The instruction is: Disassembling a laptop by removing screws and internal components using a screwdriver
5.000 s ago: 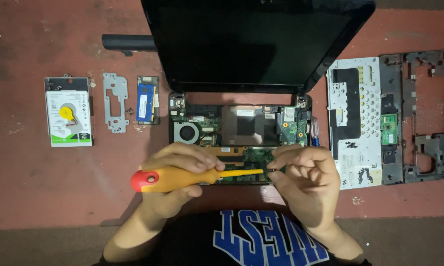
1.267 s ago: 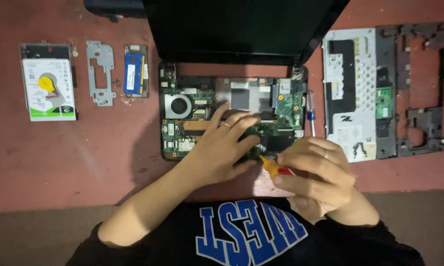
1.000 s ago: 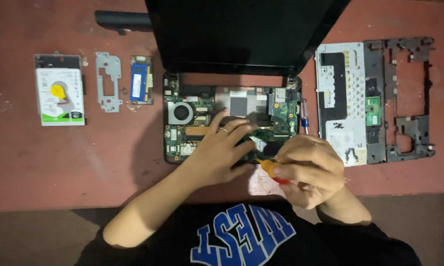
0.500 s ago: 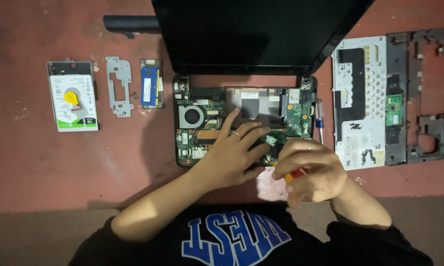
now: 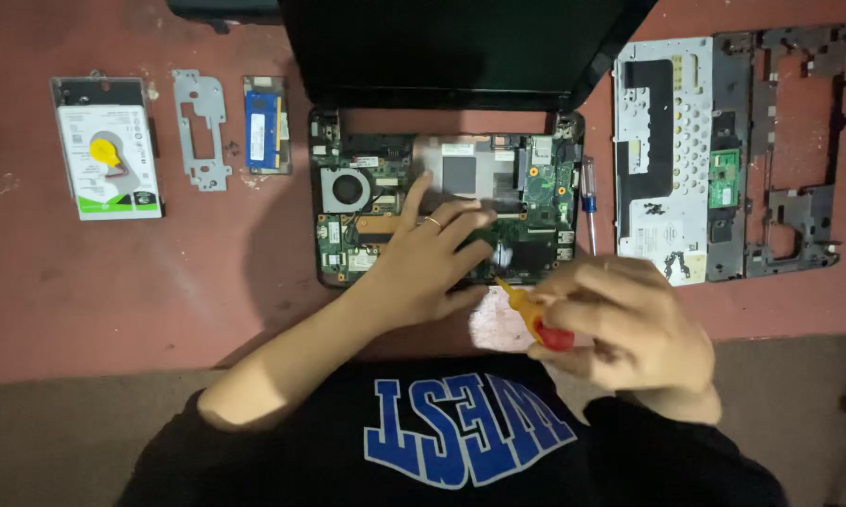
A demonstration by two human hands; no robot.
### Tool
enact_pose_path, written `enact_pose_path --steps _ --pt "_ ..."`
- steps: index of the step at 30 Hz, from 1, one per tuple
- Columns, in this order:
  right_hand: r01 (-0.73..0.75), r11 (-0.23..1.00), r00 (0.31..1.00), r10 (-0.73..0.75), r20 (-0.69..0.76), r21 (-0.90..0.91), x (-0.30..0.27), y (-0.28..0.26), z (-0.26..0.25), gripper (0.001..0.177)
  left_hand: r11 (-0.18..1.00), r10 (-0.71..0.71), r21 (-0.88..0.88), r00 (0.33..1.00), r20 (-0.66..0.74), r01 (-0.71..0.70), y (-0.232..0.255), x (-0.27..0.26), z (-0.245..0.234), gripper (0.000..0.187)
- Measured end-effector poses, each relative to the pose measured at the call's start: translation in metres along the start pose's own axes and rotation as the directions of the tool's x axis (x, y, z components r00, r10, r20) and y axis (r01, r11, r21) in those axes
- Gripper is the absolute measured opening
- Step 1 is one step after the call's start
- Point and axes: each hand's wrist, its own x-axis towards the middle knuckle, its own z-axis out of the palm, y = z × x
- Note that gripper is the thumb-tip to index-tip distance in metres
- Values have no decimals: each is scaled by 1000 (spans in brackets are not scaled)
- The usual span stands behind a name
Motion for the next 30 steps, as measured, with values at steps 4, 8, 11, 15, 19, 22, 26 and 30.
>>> enact_pose_path --steps 4,8,11,15,19,22,26,30 --pt "-118 798 953 257 158 -591 -6 -21 -1 18 999 49 1 998 30 -49 -1 1 -8 37" --pt "-363 485 869 484 -101 -796 18 -43 7 53 994 77 -89 989 130 -66 2 10 -23 34" --pt "-501 198 763 560 -322 -842 23 -52 24 62 963 184 -204 982 32 -174 14 23 -21 76" --pt "-558 77 663 641 -388 -826 38 -66 33 70 884 171 -436 985 -35 -169 27 41 -19 13" --pt "-365 328 707 707 -29 -871 54 -82 5 61 815 224 -574 958 178 -84 8 48 -22 17" --pt "-313 616 708 659 255 -723 52 -90 -18 73 753 311 -656 906 287 -50 -3 55 -32 20" --pt "-249 716 745 572 344 -652 48 -82 -24 72 693 403 -717 864 301 -73 -3 58 -41 12" --pt "-163 642 799 532 282 -749 57 -79 -20 40 507 466 -849 877 121 -152 -10 52 -35 13"
